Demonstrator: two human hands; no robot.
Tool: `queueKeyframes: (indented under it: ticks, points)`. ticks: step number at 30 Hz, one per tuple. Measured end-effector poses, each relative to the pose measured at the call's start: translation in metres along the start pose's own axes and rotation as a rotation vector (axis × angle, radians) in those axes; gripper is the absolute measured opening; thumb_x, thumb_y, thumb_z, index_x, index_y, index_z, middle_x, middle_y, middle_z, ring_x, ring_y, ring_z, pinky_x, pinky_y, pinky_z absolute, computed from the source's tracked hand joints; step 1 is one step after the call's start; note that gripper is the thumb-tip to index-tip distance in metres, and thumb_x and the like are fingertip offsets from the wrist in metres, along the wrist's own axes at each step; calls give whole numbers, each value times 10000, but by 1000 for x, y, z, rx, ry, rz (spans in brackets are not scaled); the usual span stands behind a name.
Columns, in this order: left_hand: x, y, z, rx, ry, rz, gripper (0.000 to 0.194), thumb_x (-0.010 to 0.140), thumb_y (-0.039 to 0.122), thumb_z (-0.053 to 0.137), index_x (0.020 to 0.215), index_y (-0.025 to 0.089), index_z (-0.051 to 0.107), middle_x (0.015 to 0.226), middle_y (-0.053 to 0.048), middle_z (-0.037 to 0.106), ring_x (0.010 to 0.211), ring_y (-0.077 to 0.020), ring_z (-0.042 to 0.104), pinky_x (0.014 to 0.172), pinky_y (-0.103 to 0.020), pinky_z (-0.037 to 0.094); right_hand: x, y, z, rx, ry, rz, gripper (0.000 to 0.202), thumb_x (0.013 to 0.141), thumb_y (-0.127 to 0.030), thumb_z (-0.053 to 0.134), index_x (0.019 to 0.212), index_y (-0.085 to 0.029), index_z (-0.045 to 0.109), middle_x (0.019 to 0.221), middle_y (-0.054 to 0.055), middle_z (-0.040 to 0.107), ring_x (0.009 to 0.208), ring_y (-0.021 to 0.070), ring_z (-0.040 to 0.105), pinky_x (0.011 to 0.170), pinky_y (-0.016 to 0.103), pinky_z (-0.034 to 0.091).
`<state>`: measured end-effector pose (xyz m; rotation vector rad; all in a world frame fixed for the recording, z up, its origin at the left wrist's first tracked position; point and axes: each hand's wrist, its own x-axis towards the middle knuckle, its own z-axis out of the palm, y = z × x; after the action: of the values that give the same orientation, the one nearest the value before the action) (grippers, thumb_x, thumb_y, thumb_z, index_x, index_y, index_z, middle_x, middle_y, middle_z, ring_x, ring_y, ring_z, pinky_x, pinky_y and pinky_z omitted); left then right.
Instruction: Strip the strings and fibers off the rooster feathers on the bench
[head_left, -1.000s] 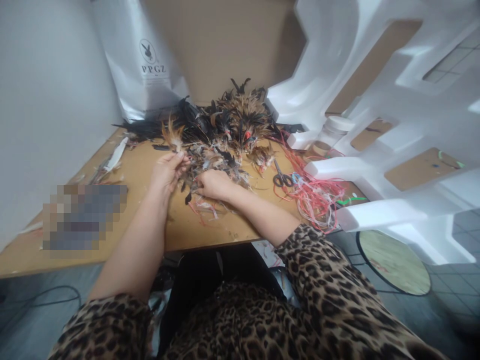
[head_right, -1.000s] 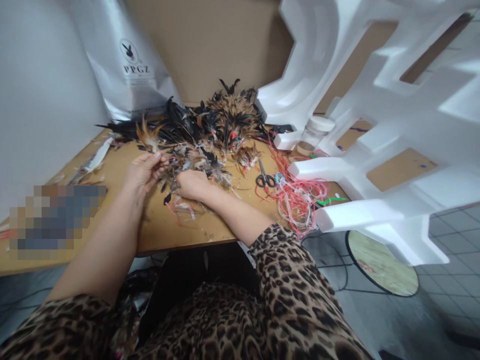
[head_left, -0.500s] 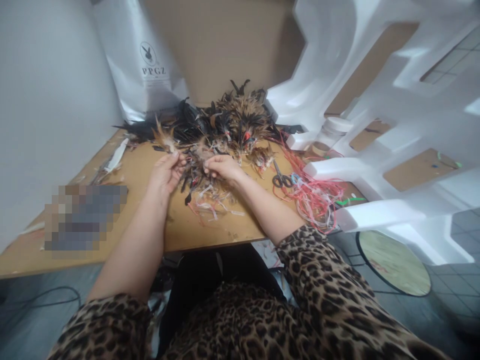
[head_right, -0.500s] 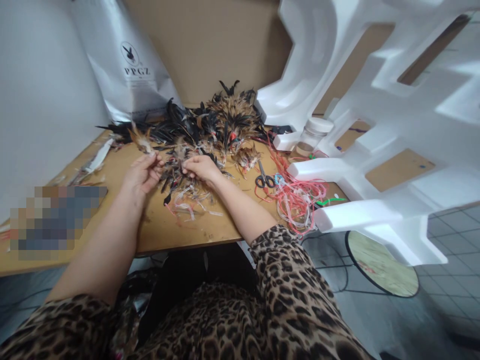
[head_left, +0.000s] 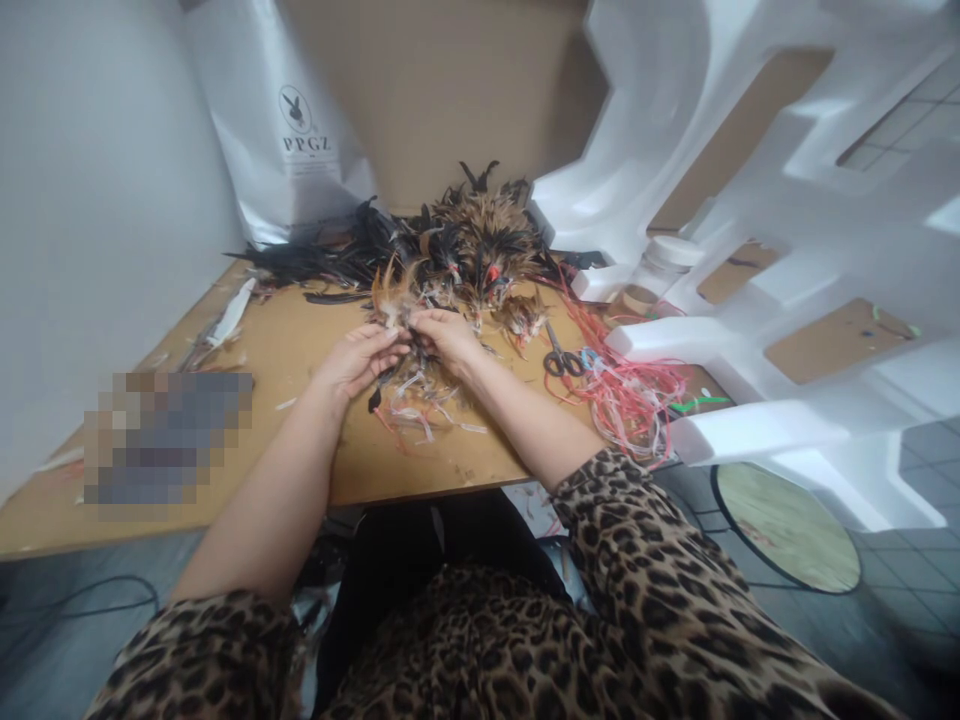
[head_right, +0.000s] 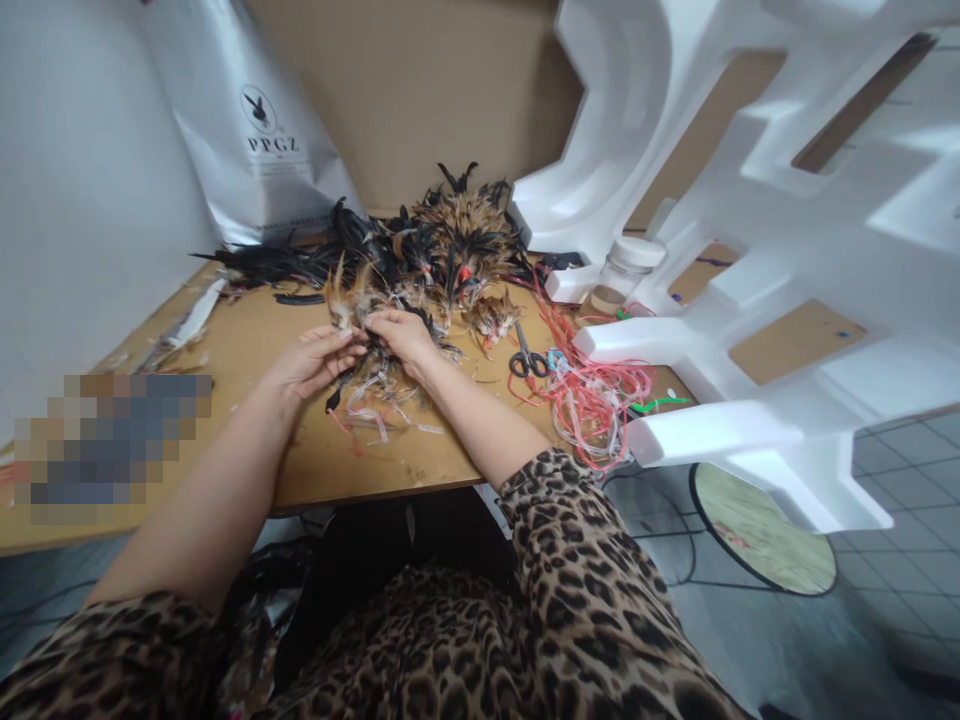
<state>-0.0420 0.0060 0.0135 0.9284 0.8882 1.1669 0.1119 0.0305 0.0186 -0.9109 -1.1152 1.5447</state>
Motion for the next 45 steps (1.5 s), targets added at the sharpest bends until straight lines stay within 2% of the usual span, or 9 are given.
queueKeyframes:
  ticks: [5, 9, 14, 17, 24, 29, 34, 40, 45]
  points:
    - [4, -4, -1, 4, 28, 11, 144, 659, 157, 723, 785, 95, 688, 761, -83, 697, 613, -101, 653, 525, -149, 505, -3, 0, 5, 8, 8, 0, 167, 657, -257, 688, 729, -143, 589, 470, -67, 511, 397, 26, 350, 385, 157, 227]
    - [5, -2, -1, -29, 93, 77, 101, 657, 157, 716, 741, 111, 684, 703, -53, 684, 585, -85, 632, 482, -132, 475, -4, 1, 6, -14, 22, -8, 120, 682, -230, 658, 726, -140, 593, 435, -80, 464, 387, 26, 342, 389, 158, 231]
    - [3, 4, 2, -78, 110, 155, 84, 681, 164, 701, 753, 128, 677, 834, -62, 708, 597, -61, 619, 488, -122, 469, -3, 1, 5, -18, 58, -47, 101, 690, -214, 635, 731, -133, 592, 463, -77, 471, 407, 30, 365, 402, 158, 250]
    - [2, 4, 3, -87, 98, 135, 95, 672, 157, 709, 751, 122, 670, 821, -62, 705, 600, -69, 628, 495, -131, 478, -4, 0, 6, -26, 54, -66, 105, 692, -216, 629, 741, -130, 594, 483, -78, 480, 421, 27, 367, 417, 158, 252]
    - [4, -3, 1, -48, 57, 69, 134, 636, 166, 738, 740, 105, 678, 651, -44, 664, 561, -84, 624, 488, -135, 473, -8, 1, 9, -96, 37, -126, 142, 680, -251, 644, 746, -129, 611, 605, -51, 576, 529, 28, 452, 552, 155, 364]
    - [4, 0, 1, -89, 32, 89, 104, 634, 143, 733, 697, 93, 667, 668, -52, 662, 512, -46, 564, 468, -118, 445, -6, -2, 6, -74, -16, -102, 202, 655, -293, 677, 764, -130, 630, 667, -18, 626, 545, 37, 472, 532, 158, 360]
    - [1, 4, 2, -156, 1, 41, 86, 638, 113, 724, 698, 93, 667, 677, -54, 663, 501, -37, 545, 475, -122, 449, -3, -7, 0, -34, -61, -113, 326, 638, -359, 709, 897, -168, 660, 681, -26, 616, 564, 47, 483, 519, 162, 343]
    - [2, 3, 0, -185, -13, 35, 71, 659, 106, 711, 717, 94, 672, 698, -57, 669, 514, -41, 556, 481, -122, 452, -3, -8, 0, -26, -71, -177, 303, 585, -367, 749, 730, -127, 634, 862, 26, 669, 636, 48, 510, 559, 166, 367]
    - [3, 4, 1, -159, 12, 36, 74, 666, 114, 711, 721, 99, 664, 702, -54, 673, 502, -38, 554, 483, -124, 453, -3, -8, 1, -93, -5, -174, 301, 592, -391, 730, 685, -142, 590, 666, -31, 610, 556, 40, 453, 542, 168, 350]
